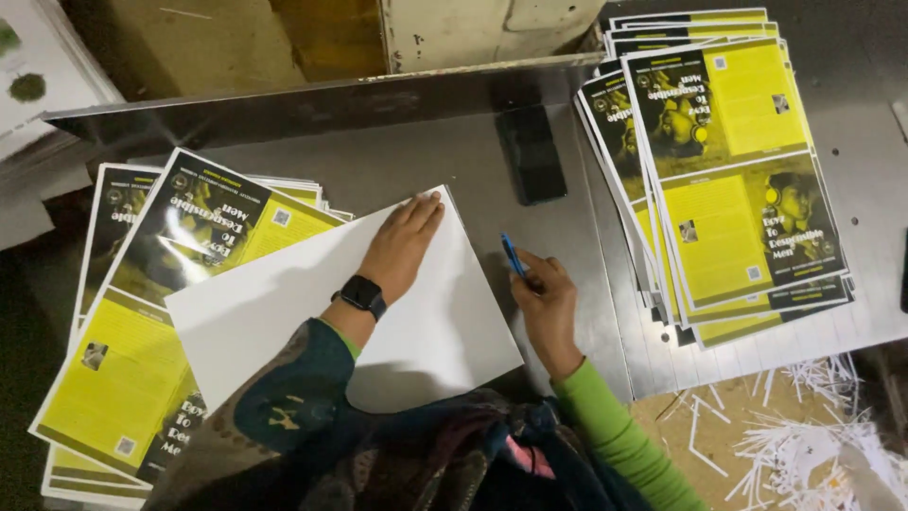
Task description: Trimming the white edges off printed book covers using a manual craft knife on a workbench.
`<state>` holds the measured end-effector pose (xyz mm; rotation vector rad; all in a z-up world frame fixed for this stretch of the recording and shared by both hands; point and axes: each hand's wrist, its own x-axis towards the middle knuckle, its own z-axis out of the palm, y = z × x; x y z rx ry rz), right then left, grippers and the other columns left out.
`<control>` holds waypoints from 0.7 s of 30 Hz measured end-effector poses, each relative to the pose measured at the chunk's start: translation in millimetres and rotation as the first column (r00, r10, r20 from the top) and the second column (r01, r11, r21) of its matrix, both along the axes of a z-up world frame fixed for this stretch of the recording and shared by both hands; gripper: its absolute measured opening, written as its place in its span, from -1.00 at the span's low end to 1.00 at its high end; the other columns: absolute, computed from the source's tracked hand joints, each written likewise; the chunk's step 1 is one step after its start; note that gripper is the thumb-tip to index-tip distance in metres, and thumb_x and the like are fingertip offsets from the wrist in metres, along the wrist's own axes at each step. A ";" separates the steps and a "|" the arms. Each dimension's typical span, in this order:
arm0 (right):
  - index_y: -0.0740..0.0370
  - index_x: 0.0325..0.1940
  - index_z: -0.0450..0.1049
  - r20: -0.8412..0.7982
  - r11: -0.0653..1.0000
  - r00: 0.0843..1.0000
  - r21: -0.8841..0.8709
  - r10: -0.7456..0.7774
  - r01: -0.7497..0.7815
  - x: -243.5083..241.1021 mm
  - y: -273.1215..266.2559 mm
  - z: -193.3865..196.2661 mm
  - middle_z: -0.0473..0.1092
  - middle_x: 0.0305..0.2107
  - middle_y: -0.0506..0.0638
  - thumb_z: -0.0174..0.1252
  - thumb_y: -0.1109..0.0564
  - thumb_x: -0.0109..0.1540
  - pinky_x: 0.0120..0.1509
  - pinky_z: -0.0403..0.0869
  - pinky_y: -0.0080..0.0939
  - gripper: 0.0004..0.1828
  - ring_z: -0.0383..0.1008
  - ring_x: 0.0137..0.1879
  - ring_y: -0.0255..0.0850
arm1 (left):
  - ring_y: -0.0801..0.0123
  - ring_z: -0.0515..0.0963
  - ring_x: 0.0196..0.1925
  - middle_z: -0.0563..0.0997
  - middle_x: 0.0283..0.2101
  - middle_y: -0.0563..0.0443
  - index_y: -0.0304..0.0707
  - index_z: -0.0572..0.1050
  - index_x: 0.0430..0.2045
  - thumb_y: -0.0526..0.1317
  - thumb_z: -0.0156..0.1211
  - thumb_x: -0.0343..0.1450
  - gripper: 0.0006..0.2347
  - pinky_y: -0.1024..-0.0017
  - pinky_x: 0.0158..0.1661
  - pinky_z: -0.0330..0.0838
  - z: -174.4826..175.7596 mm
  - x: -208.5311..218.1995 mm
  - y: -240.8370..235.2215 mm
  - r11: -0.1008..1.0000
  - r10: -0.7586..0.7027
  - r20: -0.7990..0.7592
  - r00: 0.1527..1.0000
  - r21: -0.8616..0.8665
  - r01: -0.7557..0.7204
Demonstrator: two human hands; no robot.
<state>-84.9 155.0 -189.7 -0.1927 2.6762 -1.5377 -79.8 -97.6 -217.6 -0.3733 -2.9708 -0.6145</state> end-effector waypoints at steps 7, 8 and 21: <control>0.22 -0.07 0.60 -0.152 0.997 0.986 -0.014 0.073 -0.076 -31.5 -66.5 -20.7 0.29 -0.51 -0.01 0.22 0.39 0.06 -0.21 0.38 -0.28 -0.64 0.33 -0.33 -0.25 | 0.09 0.07 0.42 0.11 0.40 -0.10 -0.28 0.14 0.29 -0.39 -0.03 0.41 -0.52 0.14 0.33 -0.01 -19.0 3.6 13.6 0.986 0.095 0.004 0.995 -0.135 -0.094; 0.24 -0.05 0.58 -0.171 0.996 0.982 -0.007 0.084 -0.086 -33.7 -70.3 -22.2 0.28 -0.52 0.00 0.20 0.42 0.06 -0.20 0.38 -0.28 -0.61 0.32 -0.34 -0.25 | 0.10 0.05 0.42 0.10 0.40 -0.10 -0.27 0.12 0.30 -0.38 -0.04 0.42 -0.52 0.13 0.33 -0.03 -20.2 3.5 14.9 0.984 0.104 0.012 0.995 -0.147 -0.101; 0.20 -0.05 0.59 -0.238 0.990 0.963 0.085 0.129 -0.111 -39.8 -78.3 -28.1 0.30 -0.49 -0.06 0.25 0.42 0.08 -0.24 0.38 -0.33 -0.63 0.33 -0.35 -0.31 | 0.12 0.01 0.44 0.01 0.43 -0.07 -0.24 0.04 0.33 -0.37 -0.06 0.41 -0.47 0.14 0.33 -0.03 -30.5 4.7 17.1 0.961 0.111 -0.011 0.994 -0.252 -0.110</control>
